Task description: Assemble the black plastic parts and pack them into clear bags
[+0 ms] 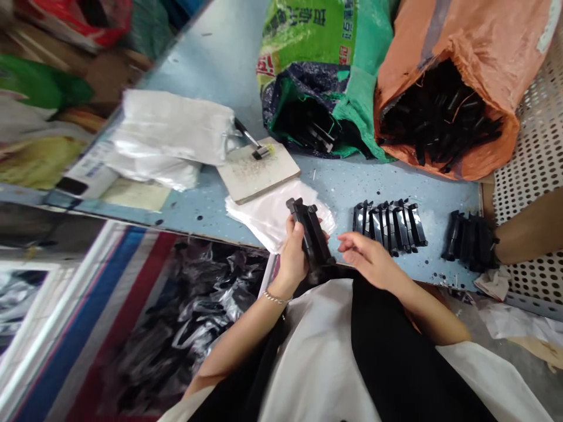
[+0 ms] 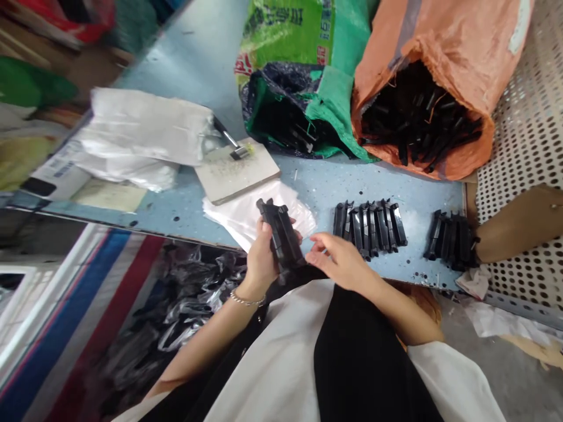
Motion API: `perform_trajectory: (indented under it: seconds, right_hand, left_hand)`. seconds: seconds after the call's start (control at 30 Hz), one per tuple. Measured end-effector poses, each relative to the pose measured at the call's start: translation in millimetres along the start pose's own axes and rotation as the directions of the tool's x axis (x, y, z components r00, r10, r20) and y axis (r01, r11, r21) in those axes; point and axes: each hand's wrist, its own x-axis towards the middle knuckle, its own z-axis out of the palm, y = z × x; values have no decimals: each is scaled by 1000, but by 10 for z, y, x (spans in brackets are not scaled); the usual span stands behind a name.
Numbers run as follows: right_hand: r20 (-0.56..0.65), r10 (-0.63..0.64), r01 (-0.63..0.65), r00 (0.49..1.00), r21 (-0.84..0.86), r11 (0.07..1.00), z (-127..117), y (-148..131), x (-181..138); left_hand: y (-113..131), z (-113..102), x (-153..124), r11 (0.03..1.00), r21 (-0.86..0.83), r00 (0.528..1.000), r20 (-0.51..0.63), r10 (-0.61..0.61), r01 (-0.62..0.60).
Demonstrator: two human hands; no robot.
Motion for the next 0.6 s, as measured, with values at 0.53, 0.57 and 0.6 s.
perform_trajectory:
  seconds: [0.53,0.57,0.6]
  right_hand:
    - [26,395,-249,918,813,527,309,358,132]
    - [36,396,-252,917,823,509,313,364,131]
    - [47,396,-256,917,831,494,315,372,132]
  left_hand:
    - [164,-887,954,481,807,917,175,359,-343]
    - [220,-922,997,558,777,941,129,314,-293]
    - [273,-955,1032,633,738,962,81,260,-233]
